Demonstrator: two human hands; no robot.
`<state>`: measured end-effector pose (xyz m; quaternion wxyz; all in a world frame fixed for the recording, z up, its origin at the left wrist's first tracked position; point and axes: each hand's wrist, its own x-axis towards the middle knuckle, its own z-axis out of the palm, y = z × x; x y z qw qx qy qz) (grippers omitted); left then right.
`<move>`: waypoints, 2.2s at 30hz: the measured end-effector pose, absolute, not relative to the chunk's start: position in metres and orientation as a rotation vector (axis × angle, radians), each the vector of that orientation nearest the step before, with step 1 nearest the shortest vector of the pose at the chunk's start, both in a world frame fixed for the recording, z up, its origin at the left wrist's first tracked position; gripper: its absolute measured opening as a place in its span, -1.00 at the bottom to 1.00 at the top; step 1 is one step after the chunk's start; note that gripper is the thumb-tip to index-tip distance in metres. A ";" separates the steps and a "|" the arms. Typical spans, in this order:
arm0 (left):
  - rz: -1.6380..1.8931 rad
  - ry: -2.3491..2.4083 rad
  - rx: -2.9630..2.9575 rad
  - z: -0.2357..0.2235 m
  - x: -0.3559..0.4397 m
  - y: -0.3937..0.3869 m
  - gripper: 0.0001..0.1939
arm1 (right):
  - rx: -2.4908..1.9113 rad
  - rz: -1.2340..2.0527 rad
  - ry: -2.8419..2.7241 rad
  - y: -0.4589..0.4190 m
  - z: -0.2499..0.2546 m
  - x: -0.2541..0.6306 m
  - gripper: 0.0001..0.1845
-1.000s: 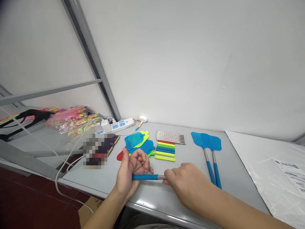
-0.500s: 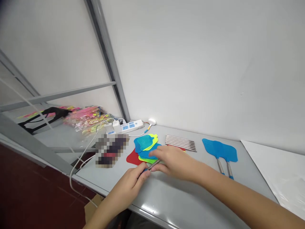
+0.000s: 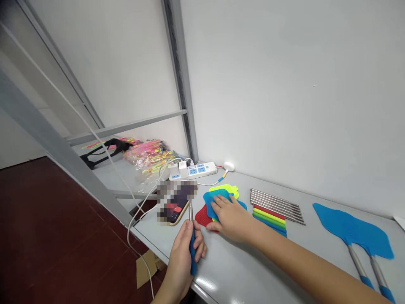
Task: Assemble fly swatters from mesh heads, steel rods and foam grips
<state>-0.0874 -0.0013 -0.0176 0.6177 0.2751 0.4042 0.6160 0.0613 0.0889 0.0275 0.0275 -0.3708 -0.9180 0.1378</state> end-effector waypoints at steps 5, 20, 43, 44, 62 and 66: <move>1.484 0.909 0.579 -0.015 -0.090 -0.005 -0.59 | -0.960 0.376 -2.858 0.042 0.032 0.076 -0.27; 1.271 1.008 0.996 -0.010 -0.087 -0.006 -0.60 | -0.765 0.073 -2.917 -0.057 0.006 0.139 -0.54; 0.587 1.002 2.348 0.004 0.016 -0.029 -0.70 | -1.711 0.219 -1.939 -0.114 -0.030 0.223 -0.42; 0.564 0.989 2.400 0.003 0.016 -0.029 -0.70 | -1.704 0.208 -1.931 -0.113 -0.031 0.223 -0.37; 0.647 1.061 2.825 -0.011 -0.015 -0.005 -0.73 | -1.391 -0.233 -1.984 -0.115 -0.038 0.240 -0.24; 0.735 1.062 2.816 -0.009 -0.016 -0.003 -0.74 | -1.347 -0.317 -2.066 -0.116 -0.031 0.242 -0.32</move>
